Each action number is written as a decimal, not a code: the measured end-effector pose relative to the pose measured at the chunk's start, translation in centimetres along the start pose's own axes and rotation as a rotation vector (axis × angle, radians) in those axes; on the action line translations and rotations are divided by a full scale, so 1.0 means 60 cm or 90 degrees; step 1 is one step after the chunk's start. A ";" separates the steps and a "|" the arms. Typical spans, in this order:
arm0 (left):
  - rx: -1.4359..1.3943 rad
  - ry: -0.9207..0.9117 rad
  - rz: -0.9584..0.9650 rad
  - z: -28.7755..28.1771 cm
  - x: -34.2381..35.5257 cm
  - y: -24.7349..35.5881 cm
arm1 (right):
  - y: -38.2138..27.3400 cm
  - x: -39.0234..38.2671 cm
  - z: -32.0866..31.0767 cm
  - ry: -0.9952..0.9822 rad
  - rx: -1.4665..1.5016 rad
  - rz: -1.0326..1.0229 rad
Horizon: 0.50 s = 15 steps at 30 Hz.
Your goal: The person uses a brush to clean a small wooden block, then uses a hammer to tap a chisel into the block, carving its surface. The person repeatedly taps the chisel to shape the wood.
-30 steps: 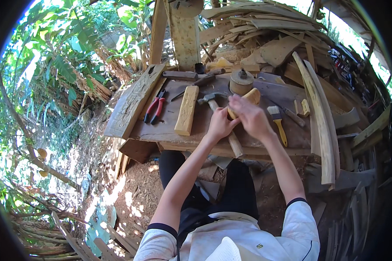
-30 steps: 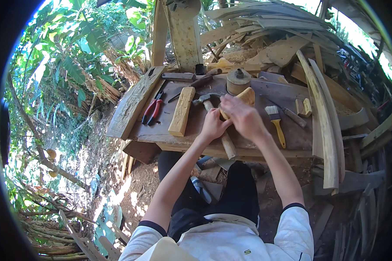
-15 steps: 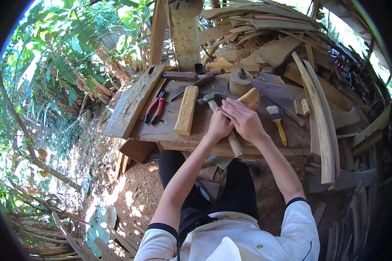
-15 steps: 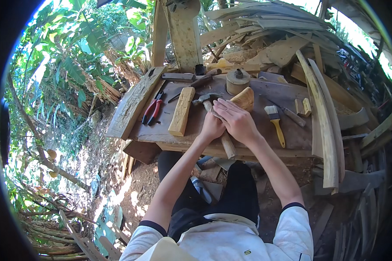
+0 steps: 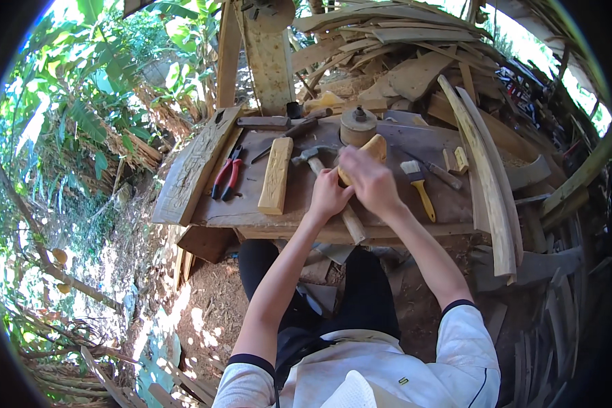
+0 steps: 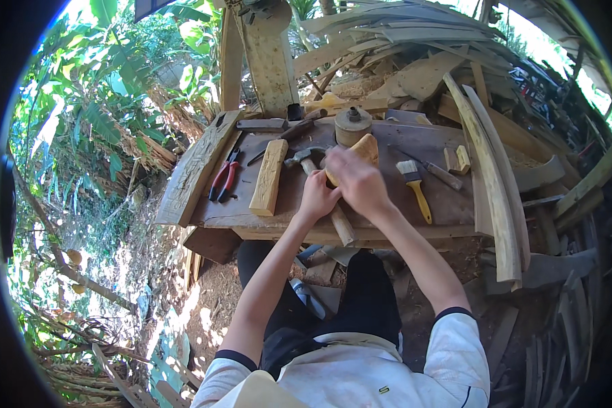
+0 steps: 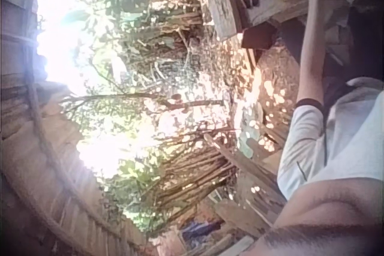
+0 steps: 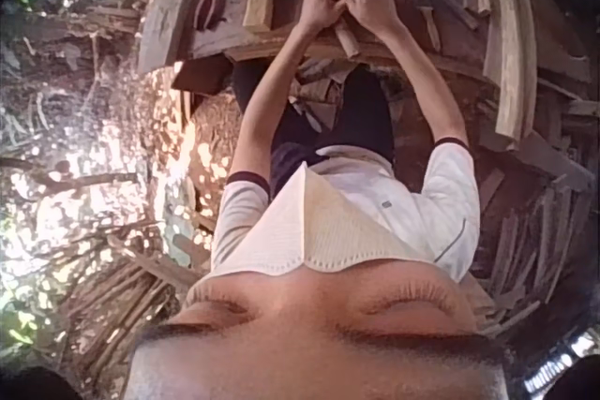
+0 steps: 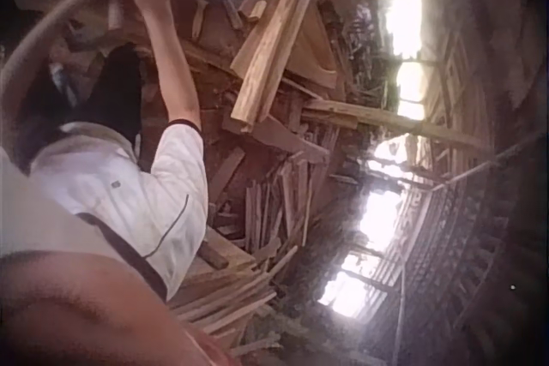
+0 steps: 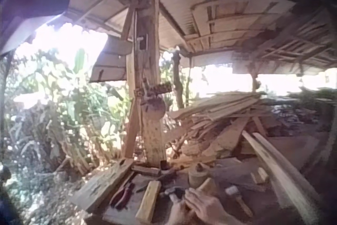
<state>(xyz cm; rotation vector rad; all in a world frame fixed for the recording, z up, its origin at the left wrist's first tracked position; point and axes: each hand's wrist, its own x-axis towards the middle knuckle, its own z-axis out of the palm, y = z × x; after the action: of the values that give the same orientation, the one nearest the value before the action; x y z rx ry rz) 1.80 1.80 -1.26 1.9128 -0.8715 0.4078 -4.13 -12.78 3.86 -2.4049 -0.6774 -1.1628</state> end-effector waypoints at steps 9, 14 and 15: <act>-0.050 -0.004 0.005 0.002 -0.001 0.011 | -0.001 -0.018 -0.009 -0.052 0.039 -0.051; -0.057 -0.013 -0.007 0.013 0.010 0.023 | 0.043 -0.024 -0.022 0.045 0.000 0.094; -0.043 0.001 0.010 0.010 0.006 0.015 | 0.014 -0.033 -0.006 0.026 0.010 0.064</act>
<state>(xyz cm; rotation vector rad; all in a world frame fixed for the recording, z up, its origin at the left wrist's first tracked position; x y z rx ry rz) 1.36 0.89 -0.76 1.8445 -0.8890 0.3842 -4.96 -14.15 2.41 -2.3664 -0.5445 -1.1570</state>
